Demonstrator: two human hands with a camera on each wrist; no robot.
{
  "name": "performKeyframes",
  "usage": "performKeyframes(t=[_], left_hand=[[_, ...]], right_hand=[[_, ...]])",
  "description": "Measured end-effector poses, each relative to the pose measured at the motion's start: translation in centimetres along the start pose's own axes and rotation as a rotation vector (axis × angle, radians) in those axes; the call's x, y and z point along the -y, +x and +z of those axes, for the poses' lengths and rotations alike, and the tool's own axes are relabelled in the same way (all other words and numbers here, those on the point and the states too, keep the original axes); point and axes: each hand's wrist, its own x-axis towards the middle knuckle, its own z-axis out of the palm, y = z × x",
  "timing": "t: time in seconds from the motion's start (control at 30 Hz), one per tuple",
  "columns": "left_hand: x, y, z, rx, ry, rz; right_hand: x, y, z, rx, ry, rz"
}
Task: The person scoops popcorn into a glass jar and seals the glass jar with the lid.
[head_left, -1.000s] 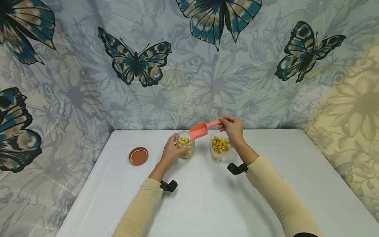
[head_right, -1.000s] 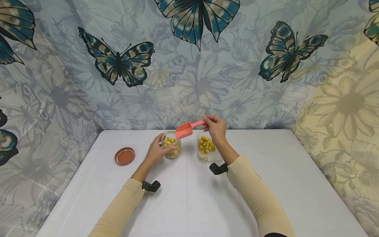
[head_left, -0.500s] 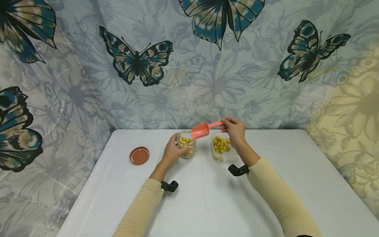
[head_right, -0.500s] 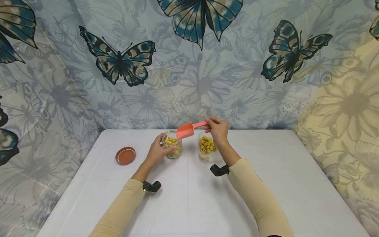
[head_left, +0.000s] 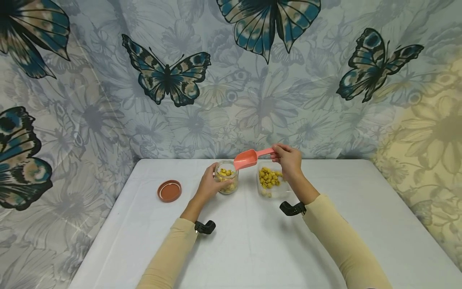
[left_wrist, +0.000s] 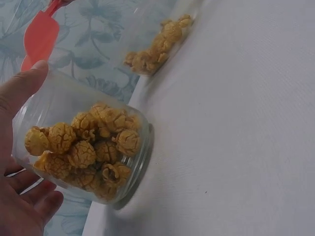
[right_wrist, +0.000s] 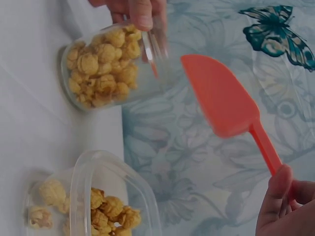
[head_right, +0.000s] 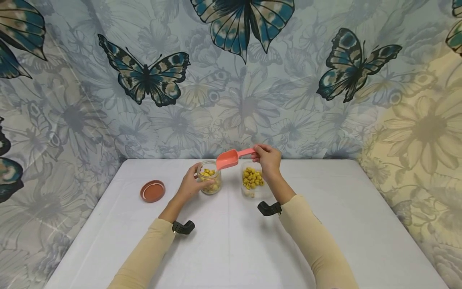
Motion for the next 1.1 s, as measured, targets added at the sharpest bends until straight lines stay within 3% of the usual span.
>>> performKeyframes(t=[0.37, 0.77, 1.1], left_hand=[[-0.7, 0.0, -0.4, -0.022, -0.006, 0.010], [-2.9, 0.0, -0.6, -0.049, 0.007, 0.074], [-4.3, 0.2, -0.3, -0.057, -0.055, 0.151]], right_hand=[[0.8, -0.1, -0.9, 0.020, 0.096, 0.016], [1.9, -0.1, -2.6, 0.006, 0.162, -0.029], [2.3, -0.2, -3.5, 0.009, 0.177, -0.052]])
